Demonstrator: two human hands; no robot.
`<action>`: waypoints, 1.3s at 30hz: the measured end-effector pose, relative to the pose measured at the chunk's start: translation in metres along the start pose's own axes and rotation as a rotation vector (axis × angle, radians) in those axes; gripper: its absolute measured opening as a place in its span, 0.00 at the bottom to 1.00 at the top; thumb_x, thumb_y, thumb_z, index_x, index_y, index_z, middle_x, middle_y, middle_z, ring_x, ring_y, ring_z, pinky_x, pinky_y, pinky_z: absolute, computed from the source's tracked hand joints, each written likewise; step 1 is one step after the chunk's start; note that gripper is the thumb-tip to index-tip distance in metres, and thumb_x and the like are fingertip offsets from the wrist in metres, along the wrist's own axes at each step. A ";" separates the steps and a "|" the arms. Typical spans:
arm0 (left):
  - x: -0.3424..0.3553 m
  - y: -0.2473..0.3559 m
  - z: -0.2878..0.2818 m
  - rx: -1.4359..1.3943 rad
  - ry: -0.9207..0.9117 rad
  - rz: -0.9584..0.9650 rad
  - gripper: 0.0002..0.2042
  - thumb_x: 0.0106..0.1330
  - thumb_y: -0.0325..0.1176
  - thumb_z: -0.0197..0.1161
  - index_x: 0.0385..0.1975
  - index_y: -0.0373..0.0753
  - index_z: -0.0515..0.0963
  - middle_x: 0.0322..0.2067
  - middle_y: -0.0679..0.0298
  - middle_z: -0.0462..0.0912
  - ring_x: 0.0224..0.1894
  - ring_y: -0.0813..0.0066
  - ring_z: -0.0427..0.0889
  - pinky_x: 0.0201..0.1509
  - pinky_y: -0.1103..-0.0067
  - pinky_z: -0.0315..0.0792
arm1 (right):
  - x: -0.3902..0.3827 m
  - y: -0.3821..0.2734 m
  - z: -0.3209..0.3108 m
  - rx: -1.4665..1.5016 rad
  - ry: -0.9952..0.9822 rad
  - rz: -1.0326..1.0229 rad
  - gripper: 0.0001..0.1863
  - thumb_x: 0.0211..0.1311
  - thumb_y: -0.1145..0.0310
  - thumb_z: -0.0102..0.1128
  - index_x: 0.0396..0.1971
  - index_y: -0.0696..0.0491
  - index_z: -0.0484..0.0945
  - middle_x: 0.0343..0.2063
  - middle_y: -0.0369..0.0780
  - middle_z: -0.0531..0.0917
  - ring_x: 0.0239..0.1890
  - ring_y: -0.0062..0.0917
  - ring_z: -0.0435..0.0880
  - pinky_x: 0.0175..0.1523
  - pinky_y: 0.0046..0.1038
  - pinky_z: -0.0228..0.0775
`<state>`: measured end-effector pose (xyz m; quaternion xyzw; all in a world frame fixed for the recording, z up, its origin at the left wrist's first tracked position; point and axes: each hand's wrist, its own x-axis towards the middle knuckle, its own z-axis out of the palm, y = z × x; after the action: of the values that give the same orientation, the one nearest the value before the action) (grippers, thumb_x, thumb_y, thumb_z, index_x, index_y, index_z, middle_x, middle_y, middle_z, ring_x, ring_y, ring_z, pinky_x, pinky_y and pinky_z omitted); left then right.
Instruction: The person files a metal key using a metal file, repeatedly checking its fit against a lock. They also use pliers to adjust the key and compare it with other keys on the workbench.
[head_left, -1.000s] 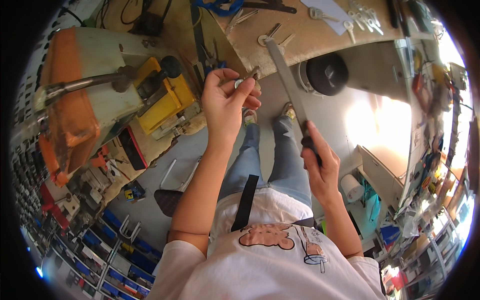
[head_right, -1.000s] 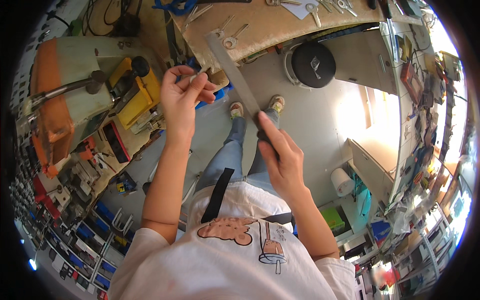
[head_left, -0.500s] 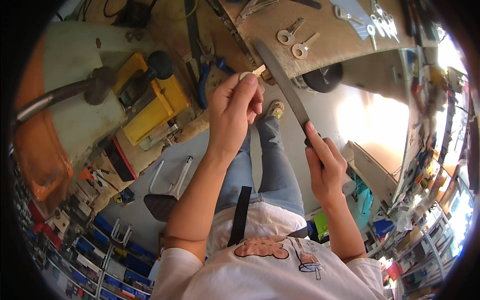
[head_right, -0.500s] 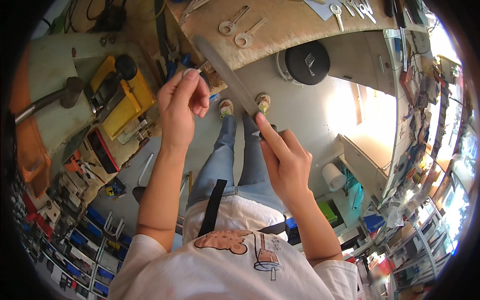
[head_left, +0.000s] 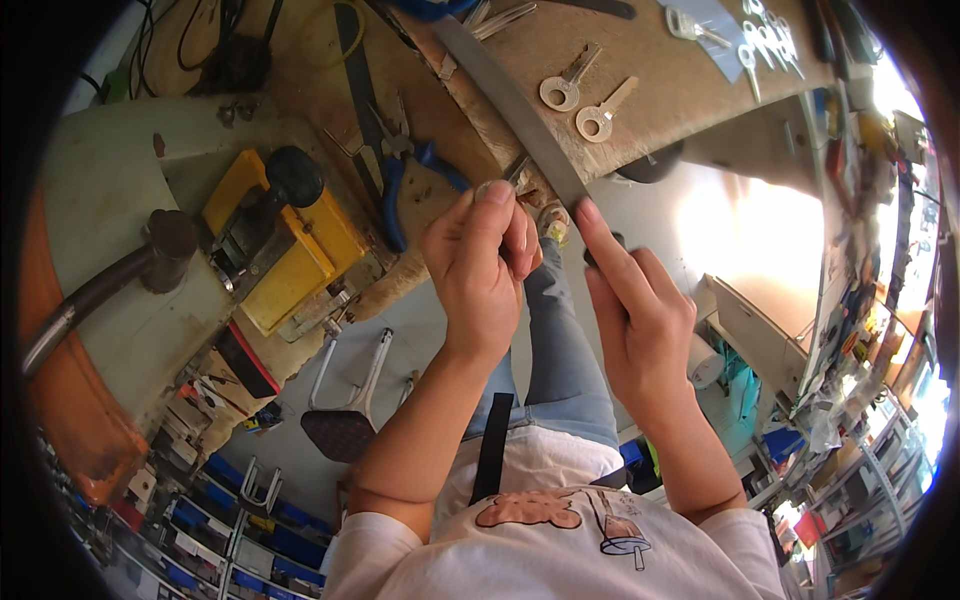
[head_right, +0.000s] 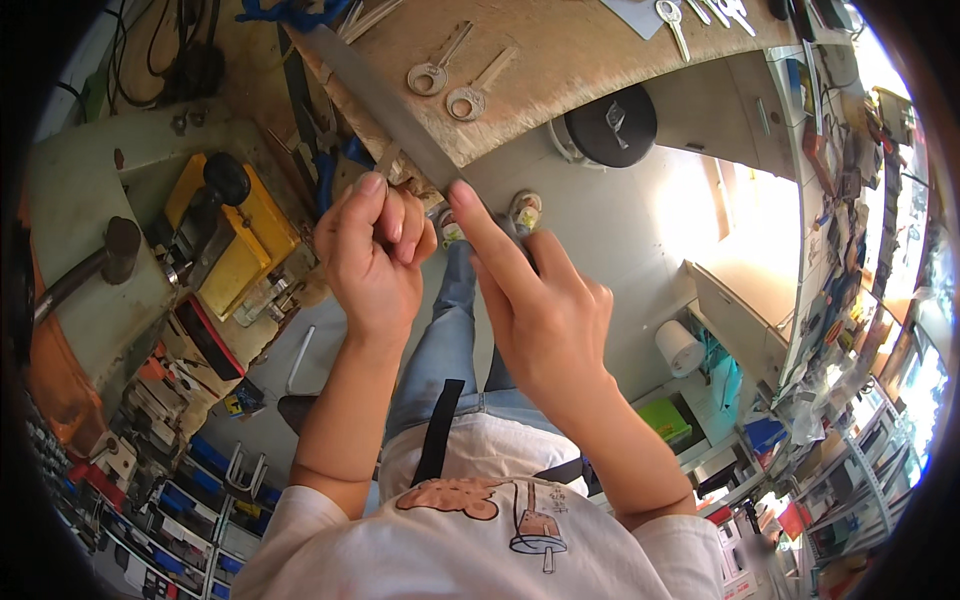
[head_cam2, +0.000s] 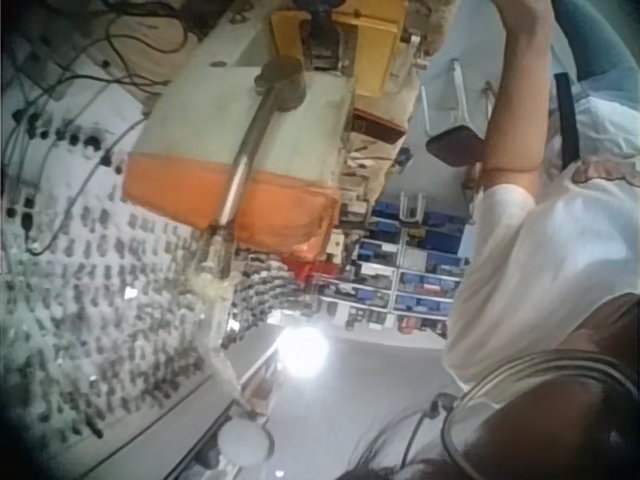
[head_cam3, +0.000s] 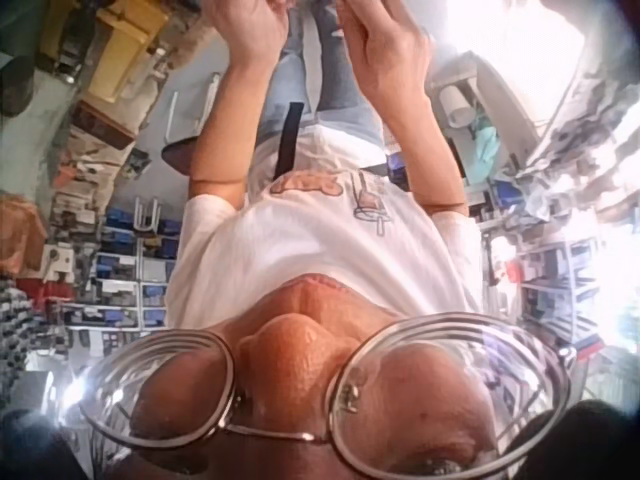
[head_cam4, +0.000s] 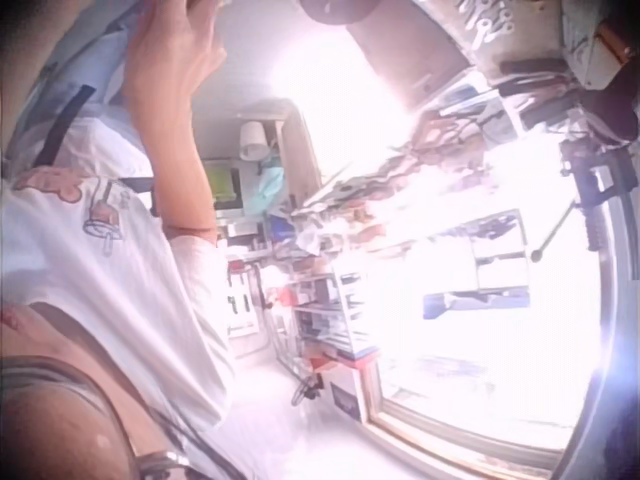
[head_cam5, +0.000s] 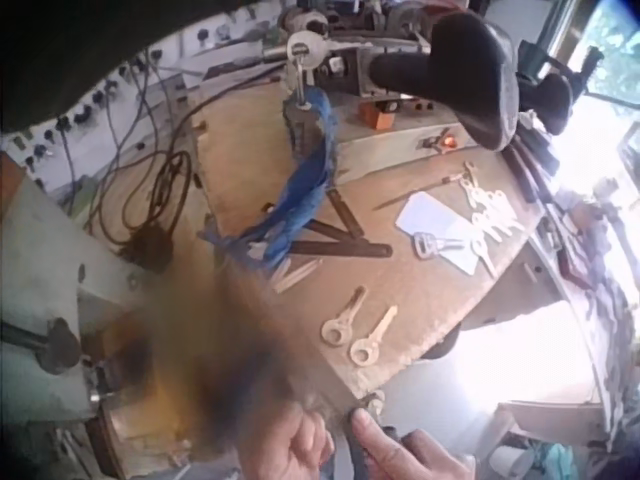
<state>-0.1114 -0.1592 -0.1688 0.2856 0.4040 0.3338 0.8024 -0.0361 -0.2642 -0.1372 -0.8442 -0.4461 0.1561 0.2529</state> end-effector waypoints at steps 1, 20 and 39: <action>-0.002 0.001 0.001 0.005 0.011 0.013 0.18 0.67 0.35 0.49 0.12 0.42 0.59 0.12 0.70 0.58 0.13 0.82 0.55 0.17 0.82 0.50 | 0.001 0.000 0.001 -0.010 -0.007 -0.015 0.29 0.52 0.72 0.64 0.56 0.35 0.74 0.17 0.34 0.63 0.13 0.25 0.63 0.18 0.27 0.58; 0.006 0.010 -0.025 0.314 -0.224 -0.039 0.19 0.69 0.44 0.54 0.21 0.34 0.74 0.16 0.66 0.74 0.16 0.86 0.66 0.18 0.86 0.60 | -0.030 0.023 -0.026 -0.031 -0.159 -0.009 0.29 0.52 0.74 0.62 0.55 0.35 0.75 0.16 0.35 0.63 0.13 0.26 0.63 0.19 0.29 0.59; -0.014 -0.004 0.007 -0.064 0.091 -0.218 0.21 0.72 0.46 0.47 0.16 0.43 0.64 0.10 0.73 0.59 0.11 0.87 0.52 0.14 0.86 0.50 | 0.009 0.010 -0.009 0.029 -0.015 -0.038 0.29 0.49 0.75 0.64 0.54 0.37 0.76 0.16 0.35 0.65 0.13 0.26 0.66 0.19 0.28 0.61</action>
<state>-0.1108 -0.1737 -0.1618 0.1989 0.4579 0.2697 0.8235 -0.0202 -0.2636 -0.1358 -0.8305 -0.4617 0.1642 0.2647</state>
